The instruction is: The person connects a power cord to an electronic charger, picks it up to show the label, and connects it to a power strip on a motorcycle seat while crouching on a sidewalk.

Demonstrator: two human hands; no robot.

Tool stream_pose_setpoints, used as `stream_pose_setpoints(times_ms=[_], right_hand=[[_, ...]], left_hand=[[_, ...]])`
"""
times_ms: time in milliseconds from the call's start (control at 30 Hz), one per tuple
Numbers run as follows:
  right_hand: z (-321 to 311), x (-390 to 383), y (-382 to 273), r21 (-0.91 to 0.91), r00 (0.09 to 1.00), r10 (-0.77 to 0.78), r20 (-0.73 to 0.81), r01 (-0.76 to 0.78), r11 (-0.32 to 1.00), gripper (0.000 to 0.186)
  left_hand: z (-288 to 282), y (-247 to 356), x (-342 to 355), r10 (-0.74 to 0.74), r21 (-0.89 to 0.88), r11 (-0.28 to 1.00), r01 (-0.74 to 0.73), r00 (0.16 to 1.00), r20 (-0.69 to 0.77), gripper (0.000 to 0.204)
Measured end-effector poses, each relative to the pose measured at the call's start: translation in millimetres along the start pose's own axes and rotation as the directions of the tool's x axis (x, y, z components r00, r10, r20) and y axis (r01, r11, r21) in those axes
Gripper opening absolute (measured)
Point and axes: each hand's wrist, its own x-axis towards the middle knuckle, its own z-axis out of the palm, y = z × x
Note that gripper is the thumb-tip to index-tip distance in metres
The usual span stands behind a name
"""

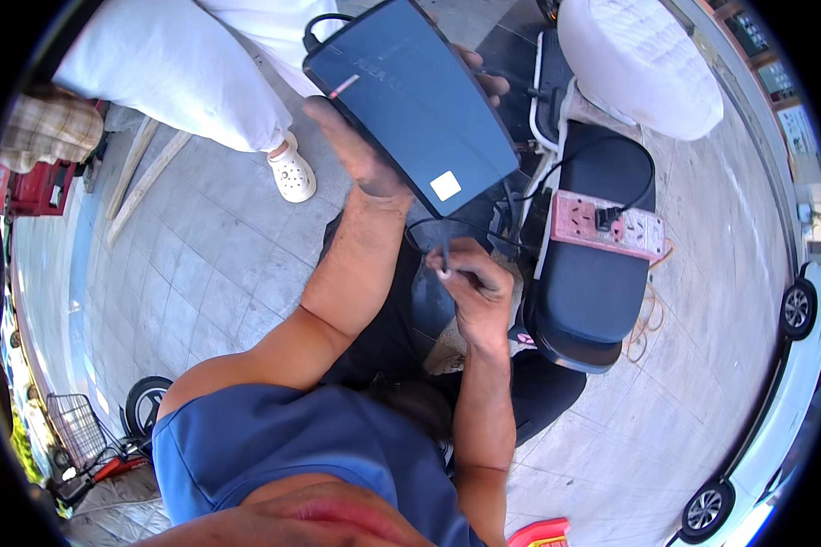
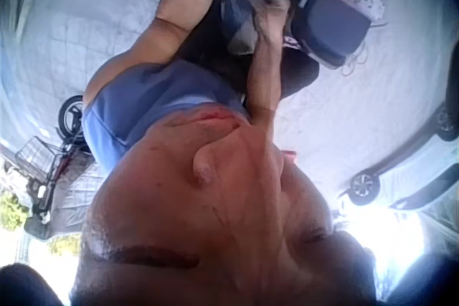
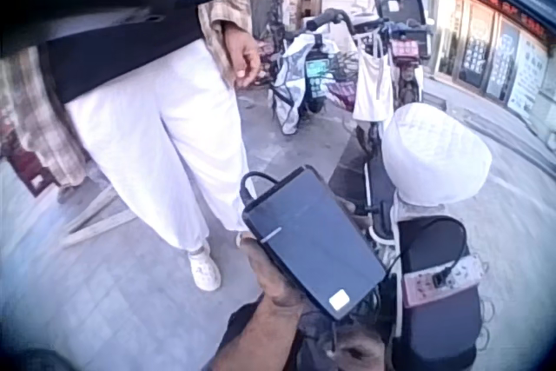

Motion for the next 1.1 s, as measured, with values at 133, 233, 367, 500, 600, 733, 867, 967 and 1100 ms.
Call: stream_pose_setpoints(times_ms=[133, 233, 367, 500, 600, 733, 867, 967, 1100], right_hand=[[0.0, 8.1, 16.8, -0.738, 0.973, -0.036, -0.228, -0.149, 0.658, 0.017], [-30.8, -16.5, 57.7, 0.038, 0.731, 0.353, -0.583, -0.41, 0.911, 0.02], [-45.8, -11.5, 66.9, 0.168, 0.581, 0.3, -0.757, -0.271, 0.948, 0.024], [-54.6, 2.5, 69.8, 0.037, 0.689, 0.111, -0.717, -0.121, 0.992, 0.026], [-50.5, 9.6, 72.0, 0.138, 0.645, 0.147, -0.75, -0.064, 0.988, 0.027], [-43.9, 10.5, 78.6, 0.161, 0.61, 0.124, -0.783, 0.007, 0.987, 0.027], [-51.9, -4.2, 82.0, 0.071, 0.617, 0.077, -0.783, -0.035, 0.997, 0.025], [-48.8, -2.9, 79.6, 0.097, 0.612, 0.076, -0.787, 0.001, 0.995, 0.026], [-59.2, -2.1, 68.6, 0.193, 0.686, 0.135, -0.715, 0.008, 0.981, 0.035]], left_hand=[[-30.2, -12.9, 0.5, 0.007, -0.039, 0.999, -0.003, 0.995, 0.104, 0.107], [-14.4, -2.1, 5.9, 0.012, -0.072, 0.997, -0.018, 0.997, -0.081, 0.097], [-15.5, -4.3, 2.1, -0.003, -0.258, 0.966, -0.019, 0.997, -0.082, 0.097], [-2.2, 0.4, 0.7, -0.057, -0.289, 0.957, -0.023, 0.962, -0.267, 0.098], [-14.4, -5.8, -0.9, -0.015, -0.358, 0.934, -0.007, 0.998, -0.059, 0.099], [-19.5, -2.3, -2.9, -0.047, -0.237, 0.971, 0.022, 0.994, -0.099, 0.103], [-27.2, -6.4, -4.8, -0.016, -0.268, 0.963, -0.003, 0.998, -0.067, 0.105], [-27.0, -3.0, -3.3, -0.008, -0.276, 0.961, -0.016, 0.996, -0.086, 0.106], [-31.6, 4.0, -9.3, -0.068, -0.187, 0.981, 0.045, 0.991, -0.115, 0.112]])
